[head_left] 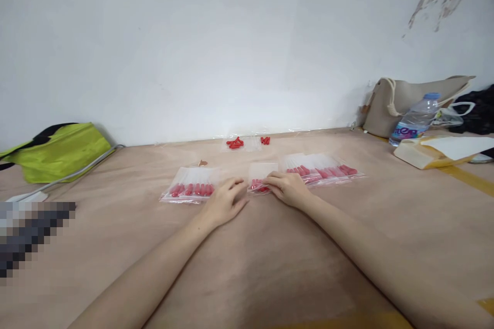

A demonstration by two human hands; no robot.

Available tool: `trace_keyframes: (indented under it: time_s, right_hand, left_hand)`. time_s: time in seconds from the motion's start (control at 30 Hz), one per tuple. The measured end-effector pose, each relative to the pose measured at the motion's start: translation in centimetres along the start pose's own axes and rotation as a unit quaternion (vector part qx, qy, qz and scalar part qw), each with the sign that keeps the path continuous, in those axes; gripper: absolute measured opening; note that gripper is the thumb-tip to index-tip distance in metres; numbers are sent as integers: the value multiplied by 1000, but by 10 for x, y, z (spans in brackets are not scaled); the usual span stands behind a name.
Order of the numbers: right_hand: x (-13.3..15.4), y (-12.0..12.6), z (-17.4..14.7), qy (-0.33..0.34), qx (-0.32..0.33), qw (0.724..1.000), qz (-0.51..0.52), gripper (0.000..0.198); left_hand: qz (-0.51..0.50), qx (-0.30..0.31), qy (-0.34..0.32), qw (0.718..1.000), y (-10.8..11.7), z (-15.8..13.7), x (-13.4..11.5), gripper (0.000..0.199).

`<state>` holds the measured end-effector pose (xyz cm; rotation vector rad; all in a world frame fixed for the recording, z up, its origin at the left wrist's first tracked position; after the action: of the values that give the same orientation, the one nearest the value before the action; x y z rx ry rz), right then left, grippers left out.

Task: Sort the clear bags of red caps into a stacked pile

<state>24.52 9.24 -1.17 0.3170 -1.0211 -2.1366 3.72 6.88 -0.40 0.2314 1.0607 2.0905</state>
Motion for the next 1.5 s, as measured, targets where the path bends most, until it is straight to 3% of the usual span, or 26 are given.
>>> trace_keyframes:
  time_s: [0.17, 0.27, 0.4, 0.57, 0.73, 0.97, 1.13, 1.3, 1.5]
  right_hand:
    - [2, 0, -1, 21, -22, 994, 101, 22]
    - [0, 4, -6, 28, -15, 987, 160, 34]
    - [-5, 3, -13, 37, -26, 984, 173, 32]
    - [-6, -1, -14, 93, -79, 991, 61, 17]
    - [-2, 1, -12, 166, -96, 979, -64, 25]
    - [0, 1, -11, 223, -85, 961, -141, 29]
    - [2, 1, -12, 224, -75, 959, -154, 27]
    - [4, 2, -11, 180, -84, 969, -145, 25]
    - [26, -10, 1, 154, -105, 973, -139, 19]
  left_hand:
    - [50, -21, -75, 996, -10, -5, 6, 34]
    - [77, -40, -144, 986, -9, -5, 2, 29]
    - [140, -46, -211, 966, -8, -8, -5, 22]
    - [153, -36, -192, 969, -9, -9, 3, 19]
    - [147, -38, -190, 970, -10, -11, 12, 15]
    - [167, -39, -197, 965, -9, -7, 11, 16]
    - [163, -24, -191, 968, -7, -4, 9, 21]
    - [146, -31, -178, 973, -7, -5, 9, 20]
    - [124, -42, -173, 976, -11, -4, 8, 19]
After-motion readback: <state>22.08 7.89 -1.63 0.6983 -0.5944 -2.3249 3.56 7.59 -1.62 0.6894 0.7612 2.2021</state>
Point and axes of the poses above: each hand's wrist, its own z-axis towards the middle knuckle, its own y-axis out of the back of the hand, x = y × z, the point moved 2 cm from there along z, towards the middle knuckle, and after that the axes turned 8 degrees about -x, right-handed, at the moved point
